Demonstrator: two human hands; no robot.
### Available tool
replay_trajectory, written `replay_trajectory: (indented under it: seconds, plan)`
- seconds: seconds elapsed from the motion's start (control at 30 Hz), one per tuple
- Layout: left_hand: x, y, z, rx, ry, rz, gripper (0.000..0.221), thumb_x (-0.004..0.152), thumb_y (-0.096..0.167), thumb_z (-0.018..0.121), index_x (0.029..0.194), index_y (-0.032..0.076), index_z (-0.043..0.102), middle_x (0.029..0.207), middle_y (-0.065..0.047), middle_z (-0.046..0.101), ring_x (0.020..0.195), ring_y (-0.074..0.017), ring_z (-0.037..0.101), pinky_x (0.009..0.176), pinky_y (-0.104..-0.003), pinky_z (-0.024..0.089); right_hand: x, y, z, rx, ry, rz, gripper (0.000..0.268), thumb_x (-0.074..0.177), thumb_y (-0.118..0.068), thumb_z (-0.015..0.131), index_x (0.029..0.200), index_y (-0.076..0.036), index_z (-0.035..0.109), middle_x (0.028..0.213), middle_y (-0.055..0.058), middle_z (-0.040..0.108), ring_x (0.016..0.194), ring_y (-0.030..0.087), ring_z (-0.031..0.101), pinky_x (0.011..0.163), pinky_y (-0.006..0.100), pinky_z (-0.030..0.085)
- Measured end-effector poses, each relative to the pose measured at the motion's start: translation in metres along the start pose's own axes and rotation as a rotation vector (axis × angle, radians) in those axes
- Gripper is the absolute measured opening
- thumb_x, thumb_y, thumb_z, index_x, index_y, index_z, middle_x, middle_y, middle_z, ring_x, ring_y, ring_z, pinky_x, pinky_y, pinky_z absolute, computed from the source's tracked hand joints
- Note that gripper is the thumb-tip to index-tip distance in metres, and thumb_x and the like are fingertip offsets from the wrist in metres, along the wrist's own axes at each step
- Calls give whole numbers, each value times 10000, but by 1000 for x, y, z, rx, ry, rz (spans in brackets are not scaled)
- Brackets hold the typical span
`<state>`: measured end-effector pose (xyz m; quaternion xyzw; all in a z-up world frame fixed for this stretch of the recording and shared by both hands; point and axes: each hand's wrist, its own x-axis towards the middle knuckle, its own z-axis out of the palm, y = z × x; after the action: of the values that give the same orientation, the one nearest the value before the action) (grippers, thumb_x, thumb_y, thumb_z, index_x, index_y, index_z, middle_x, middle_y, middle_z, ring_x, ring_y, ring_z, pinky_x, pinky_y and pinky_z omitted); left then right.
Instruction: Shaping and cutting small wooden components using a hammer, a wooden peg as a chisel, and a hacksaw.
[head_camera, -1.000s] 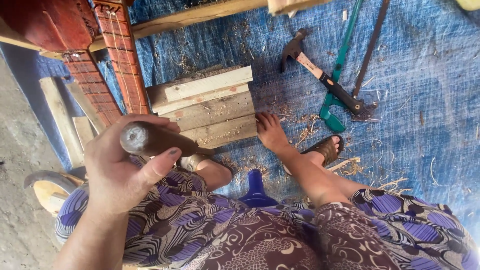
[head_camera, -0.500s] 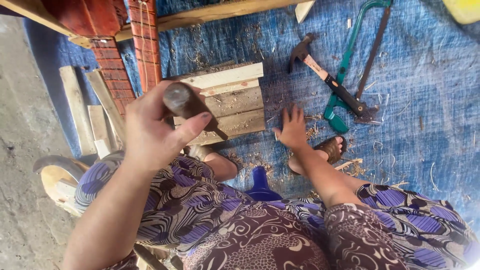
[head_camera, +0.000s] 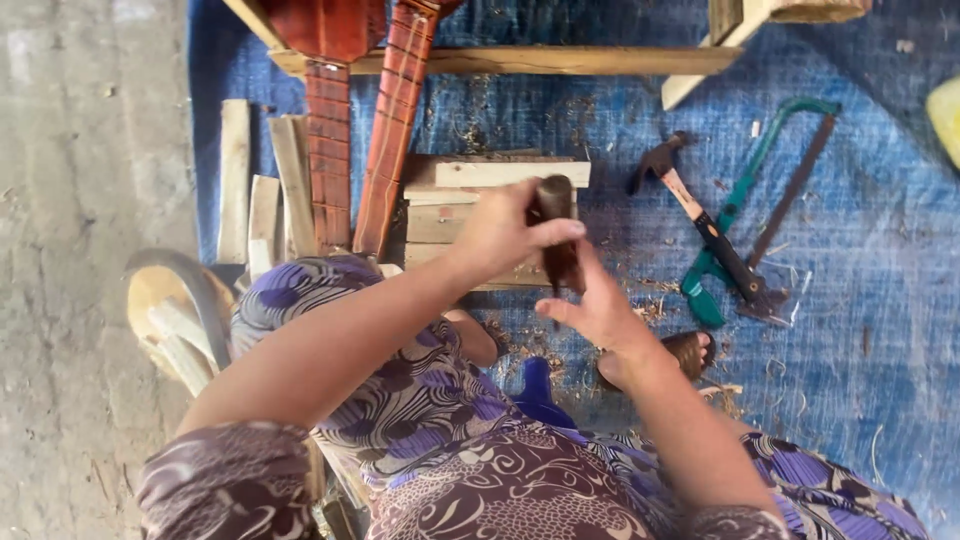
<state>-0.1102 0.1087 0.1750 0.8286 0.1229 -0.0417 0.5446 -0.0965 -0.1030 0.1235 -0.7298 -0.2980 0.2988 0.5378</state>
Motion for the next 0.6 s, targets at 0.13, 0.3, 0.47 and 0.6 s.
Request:
replay_trajectory:
  seconds: [0.13, 0.3, 0.47, 0.6]
  plan:
    - [29, -36, 1, 174, -119, 158, 896, 852, 739, 649, 1249, -64, 621, 1154, -266, 688, 1079, -410, 720, 918, -493, 609, 3, 5, 9, 244, 263, 202, 473, 951, -71, 685, 1373, 43, 504, 902, 230, 661, 607, 300, 683, 511, 428, 567]
    - [58, -140, -6, 862, -332, -174, 643, 763, 616, 683, 1213, 160, 735, 1251, -133, 660, 1172, -340, 663, 988, -510, 550, -21, 141, -77, -555, 223, 626, 519, 998, -412, 687, 1368, -72, 557, 1190, 248, 632, 1091, 458, 646, 862, 561, 544]
    - [87, -209, 30, 1086, -315, -186, 580, 788, 587, 760, 1181, 161, 753, 1211, -118, 661, 1156, -357, 628, 942, -590, 472, -102, 271, -119, -957, 24, 877, 441, 886, -310, 622, 1291, -140, 667, 1214, 224, 625, 1141, 427, 638, 889, 593, 534]
    - [112, -199, 54, 1104, -271, -92, 555, 850, 502, 754, 1254, 124, 703, 1319, -142, 615, 1259, -363, 568, 1066, -619, 393, -147, 289, -127, -1151, 67, 1053, 340, 975, -113, 518, 1252, -196, 698, 1300, 221, 609, 1339, 456, 503, 1124, 771, 167]
